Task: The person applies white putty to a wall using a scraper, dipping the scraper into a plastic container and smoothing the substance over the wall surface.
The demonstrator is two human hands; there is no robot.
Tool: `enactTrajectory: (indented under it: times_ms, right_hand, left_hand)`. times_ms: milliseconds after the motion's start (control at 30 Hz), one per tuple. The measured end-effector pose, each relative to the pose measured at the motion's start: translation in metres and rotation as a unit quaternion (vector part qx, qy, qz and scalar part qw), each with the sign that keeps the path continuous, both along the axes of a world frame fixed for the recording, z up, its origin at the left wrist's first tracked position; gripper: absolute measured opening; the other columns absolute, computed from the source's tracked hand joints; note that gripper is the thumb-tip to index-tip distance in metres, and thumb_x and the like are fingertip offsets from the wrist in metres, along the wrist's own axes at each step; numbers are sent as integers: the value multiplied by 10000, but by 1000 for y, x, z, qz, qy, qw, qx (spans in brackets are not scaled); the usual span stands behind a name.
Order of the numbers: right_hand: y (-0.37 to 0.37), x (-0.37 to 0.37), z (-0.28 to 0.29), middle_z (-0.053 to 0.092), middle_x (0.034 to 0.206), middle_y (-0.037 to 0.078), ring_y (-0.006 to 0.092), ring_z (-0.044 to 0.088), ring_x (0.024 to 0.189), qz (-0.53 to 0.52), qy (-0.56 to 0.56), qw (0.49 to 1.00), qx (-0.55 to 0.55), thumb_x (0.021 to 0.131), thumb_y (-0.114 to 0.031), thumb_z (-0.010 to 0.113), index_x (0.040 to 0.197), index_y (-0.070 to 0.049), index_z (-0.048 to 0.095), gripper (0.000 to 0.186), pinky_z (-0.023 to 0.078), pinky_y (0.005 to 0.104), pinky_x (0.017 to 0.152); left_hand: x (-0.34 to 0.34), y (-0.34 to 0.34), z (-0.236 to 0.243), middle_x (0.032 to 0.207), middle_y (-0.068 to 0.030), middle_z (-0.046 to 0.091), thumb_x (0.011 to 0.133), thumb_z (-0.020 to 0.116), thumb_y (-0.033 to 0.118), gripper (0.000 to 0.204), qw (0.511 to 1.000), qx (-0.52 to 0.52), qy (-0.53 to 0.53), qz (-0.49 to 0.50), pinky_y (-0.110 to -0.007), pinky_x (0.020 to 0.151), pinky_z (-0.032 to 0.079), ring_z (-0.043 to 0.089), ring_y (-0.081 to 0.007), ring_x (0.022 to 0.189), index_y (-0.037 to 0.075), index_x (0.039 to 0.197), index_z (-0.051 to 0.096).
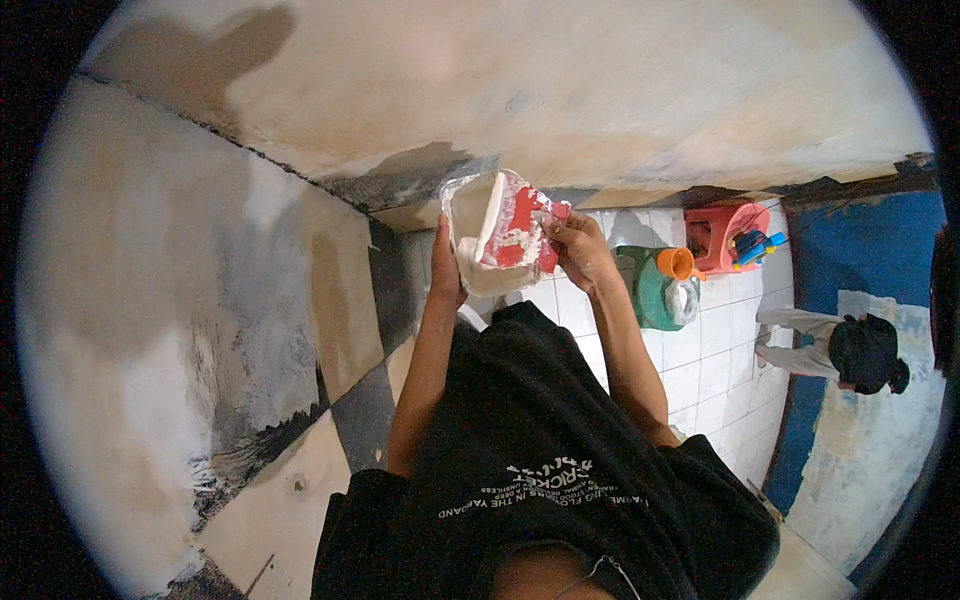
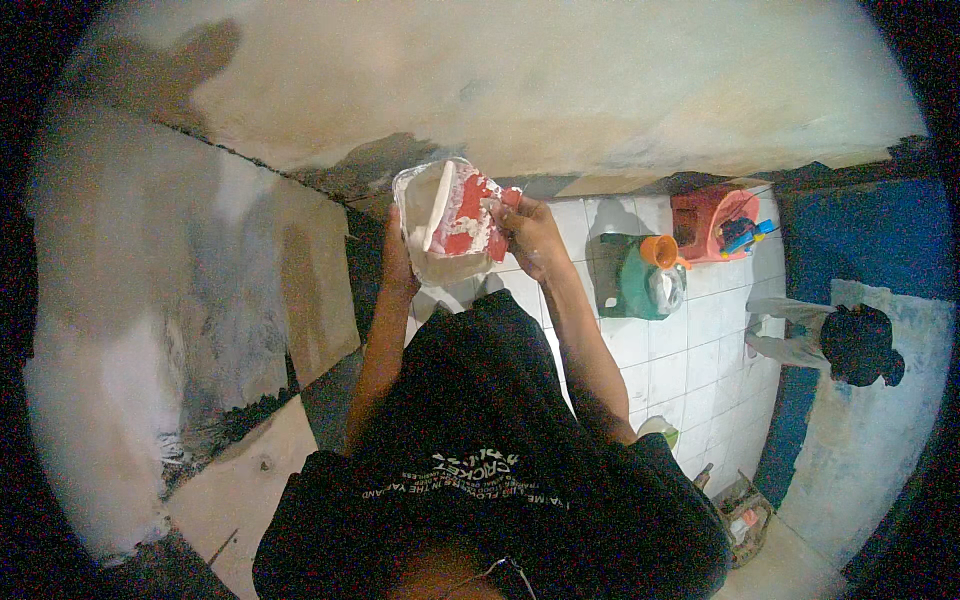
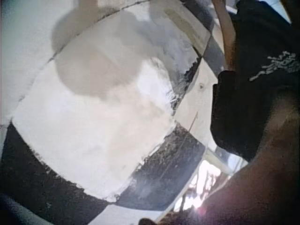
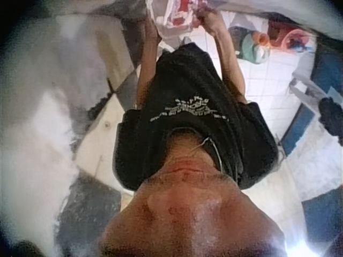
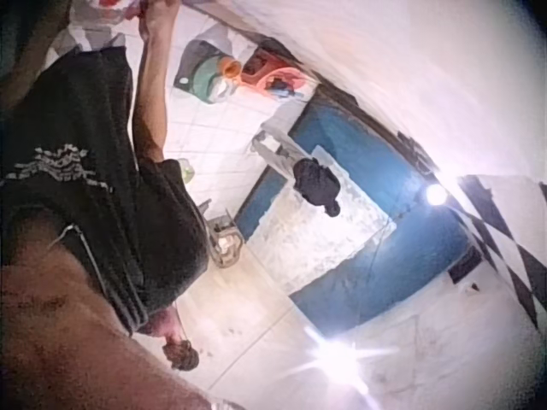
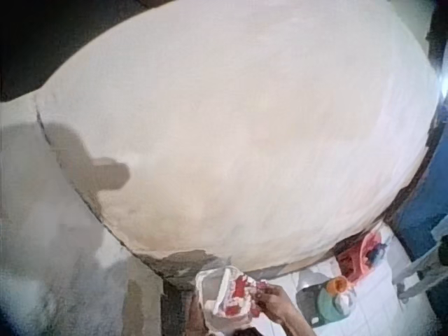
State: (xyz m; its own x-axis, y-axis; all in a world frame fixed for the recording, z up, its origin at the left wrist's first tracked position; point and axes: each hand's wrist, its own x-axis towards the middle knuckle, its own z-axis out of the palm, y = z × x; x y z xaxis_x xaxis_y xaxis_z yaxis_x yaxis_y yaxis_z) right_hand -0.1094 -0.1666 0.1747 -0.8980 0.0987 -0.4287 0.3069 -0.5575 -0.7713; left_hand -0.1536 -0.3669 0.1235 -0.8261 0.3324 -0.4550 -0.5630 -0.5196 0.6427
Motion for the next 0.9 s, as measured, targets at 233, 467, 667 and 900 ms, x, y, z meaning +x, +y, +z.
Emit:
enactTrajectory:
  times_ms: [233,467,667,900]
  right_hand:
    - [17,-18,-25,634,938,123,195,619,815,-66,6,996,-66,876,-1,542,1040,61,584,180,520,330,722]
    - [2,-44,-18,625,1007,140,250,609,940,-101,23,984,-148,912,-48,472,1058,53,558,198,504,389,854]
    - [-25,-102,19,592,1001,209,314,612,882,-130,82,979,-132,915,-50,362,1039,85,515,238,519,441,778]
    - [2,-184,69,497,1068,344,461,505,1065,-132,39,976,-168,899,-24,242,1090,224,394,348,462,569,951]
  left_hand:
    - [-39,44,-24,1151,-95,586,943,372,543,596,998,44,51,20,-349,840,514,611,-198,990,71,1299,450]
    - [-58,31,-53,1225,-81,554,941,381,541,607,997,65,40,30,-365,935,462,558,-211,1102,73,1325,427]
    - [-31,-26,-90,1310,-119,490,936,389,550,647,996,17,22,88,-389,971,440,514,-261,1171,72,1372,376]
    - [12,-62,-89,1365,-117,443,931,388,560,668,989,63,-35,130,-400,1026,380,453,-277,1233,75,1388,349]
